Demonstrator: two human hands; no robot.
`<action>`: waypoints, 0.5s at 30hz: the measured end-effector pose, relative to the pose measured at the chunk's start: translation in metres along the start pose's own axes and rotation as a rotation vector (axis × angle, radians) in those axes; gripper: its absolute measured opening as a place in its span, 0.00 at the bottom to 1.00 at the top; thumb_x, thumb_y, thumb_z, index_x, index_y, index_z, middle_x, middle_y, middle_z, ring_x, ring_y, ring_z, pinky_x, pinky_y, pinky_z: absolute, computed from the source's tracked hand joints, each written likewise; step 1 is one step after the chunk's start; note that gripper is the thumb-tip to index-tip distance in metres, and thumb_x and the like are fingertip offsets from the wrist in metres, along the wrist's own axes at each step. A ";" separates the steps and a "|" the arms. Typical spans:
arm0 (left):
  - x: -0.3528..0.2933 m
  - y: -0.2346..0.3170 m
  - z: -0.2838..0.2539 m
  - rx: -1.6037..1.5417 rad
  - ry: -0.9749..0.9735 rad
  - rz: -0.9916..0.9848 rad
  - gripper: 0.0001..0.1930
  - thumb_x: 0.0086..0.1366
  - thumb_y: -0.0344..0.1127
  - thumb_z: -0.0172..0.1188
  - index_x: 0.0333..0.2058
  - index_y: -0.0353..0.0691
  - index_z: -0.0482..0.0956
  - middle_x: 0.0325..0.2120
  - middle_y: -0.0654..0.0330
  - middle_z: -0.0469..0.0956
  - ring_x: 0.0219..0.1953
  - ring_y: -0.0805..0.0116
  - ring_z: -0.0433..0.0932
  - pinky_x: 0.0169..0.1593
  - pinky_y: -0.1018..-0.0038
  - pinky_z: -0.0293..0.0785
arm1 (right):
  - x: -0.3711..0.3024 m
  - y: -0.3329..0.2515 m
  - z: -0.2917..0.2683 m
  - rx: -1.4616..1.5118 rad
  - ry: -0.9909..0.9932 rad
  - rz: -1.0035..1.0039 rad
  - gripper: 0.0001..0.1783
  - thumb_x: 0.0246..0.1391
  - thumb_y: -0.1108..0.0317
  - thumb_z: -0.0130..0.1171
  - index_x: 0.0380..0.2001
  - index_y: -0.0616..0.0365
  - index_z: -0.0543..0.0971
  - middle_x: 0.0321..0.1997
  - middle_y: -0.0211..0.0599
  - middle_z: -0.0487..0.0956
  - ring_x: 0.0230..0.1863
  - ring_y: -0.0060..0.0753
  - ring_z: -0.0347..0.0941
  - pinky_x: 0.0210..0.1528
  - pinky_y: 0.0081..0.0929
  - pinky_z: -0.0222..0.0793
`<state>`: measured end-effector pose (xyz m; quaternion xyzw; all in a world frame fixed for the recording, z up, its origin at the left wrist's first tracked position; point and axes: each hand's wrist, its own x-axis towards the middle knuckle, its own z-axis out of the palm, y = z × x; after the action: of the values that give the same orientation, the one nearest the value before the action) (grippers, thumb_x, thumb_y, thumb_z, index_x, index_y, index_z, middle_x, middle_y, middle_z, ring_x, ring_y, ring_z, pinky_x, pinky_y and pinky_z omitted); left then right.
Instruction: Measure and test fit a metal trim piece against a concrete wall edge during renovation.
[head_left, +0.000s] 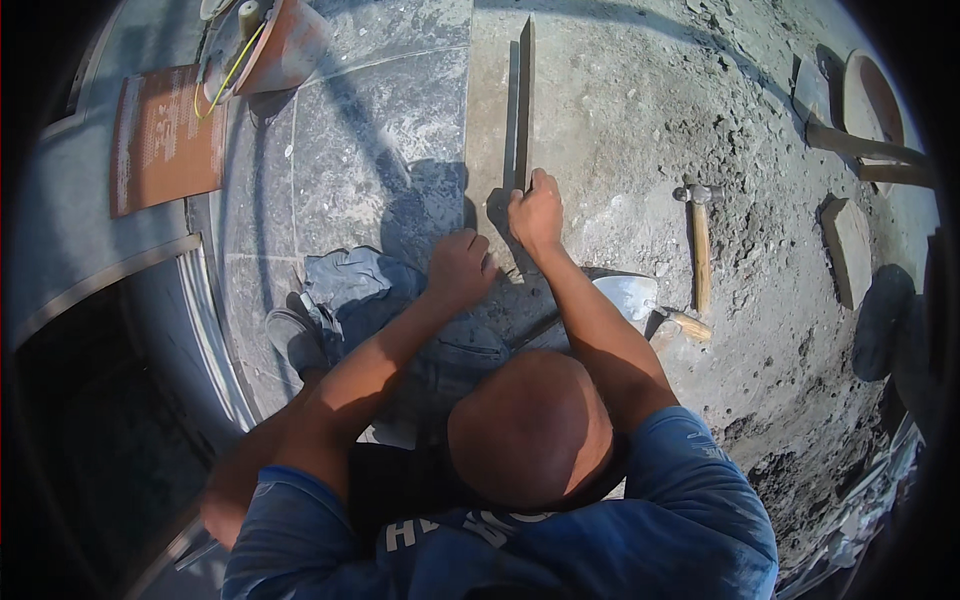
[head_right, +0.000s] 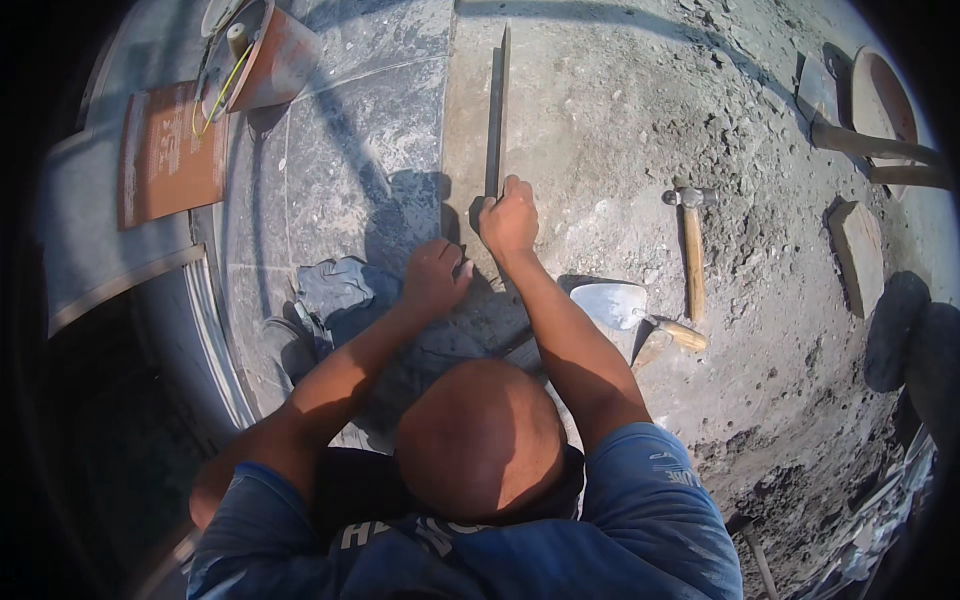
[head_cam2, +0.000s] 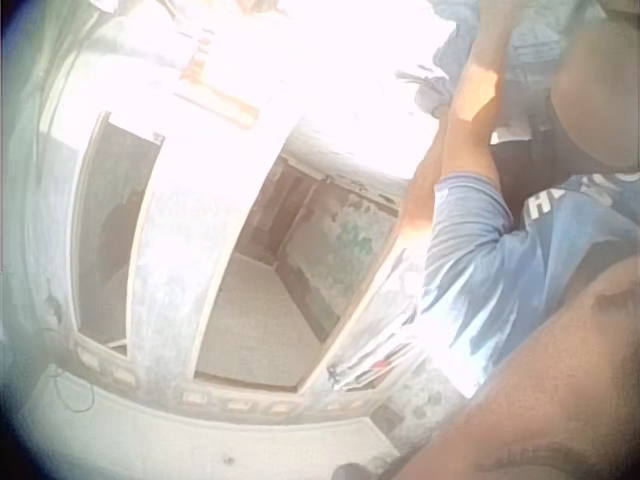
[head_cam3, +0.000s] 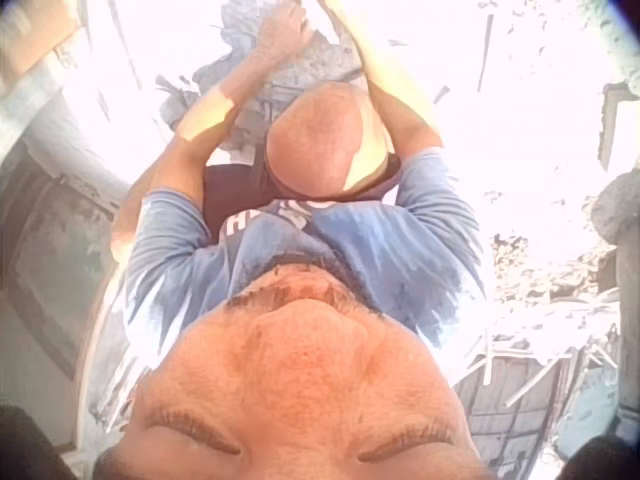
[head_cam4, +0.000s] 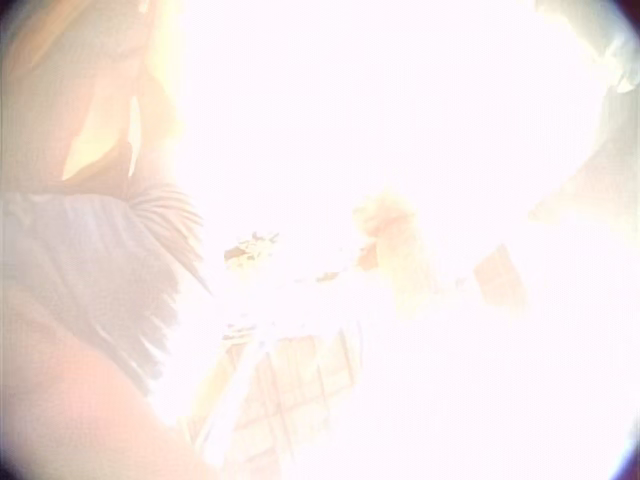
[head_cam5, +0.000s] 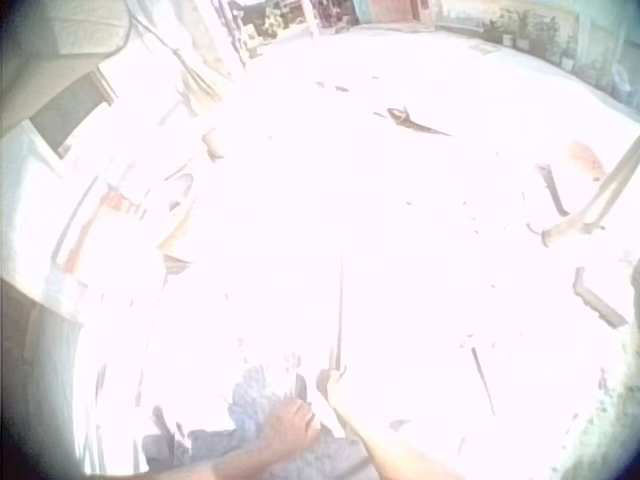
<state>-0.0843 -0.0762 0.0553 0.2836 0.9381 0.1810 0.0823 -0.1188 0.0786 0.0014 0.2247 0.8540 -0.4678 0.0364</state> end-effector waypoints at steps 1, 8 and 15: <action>-0.011 0.010 0.008 -0.005 0.003 -0.005 0.12 0.54 0.37 0.65 0.29 0.38 0.73 0.28 0.52 0.72 0.33 0.52 0.74 0.38 0.56 0.69 | -0.005 -0.006 0.003 0.008 0.022 -0.021 0.13 0.51 0.69 0.59 0.38 0.63 0.70 0.42 0.58 0.72 0.44 0.66 0.73 0.47 0.54 0.69; -0.037 0.025 0.048 -0.427 0.146 -0.611 0.14 0.58 0.37 0.65 0.35 0.32 0.74 0.29 0.46 0.79 0.32 0.45 0.80 0.34 0.59 0.73 | -0.035 -0.012 0.038 -0.020 -0.052 0.002 0.12 0.54 0.68 0.56 0.38 0.63 0.70 0.42 0.56 0.71 0.45 0.64 0.71 0.47 0.53 0.69; -0.041 0.011 0.056 -0.401 0.149 -0.673 0.09 0.58 0.33 0.60 0.31 0.31 0.74 0.29 0.39 0.78 0.35 0.38 0.79 0.36 0.55 0.73 | -0.046 -0.005 0.050 0.069 -0.102 -0.210 0.13 0.59 0.64 0.52 0.40 0.64 0.70 0.42 0.55 0.71 0.45 0.64 0.70 0.47 0.51 0.68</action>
<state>-0.0309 -0.0742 0.0095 -0.0754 0.9281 0.3436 0.1223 -0.0866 0.0191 -0.0106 0.1110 0.8533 -0.5090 0.0228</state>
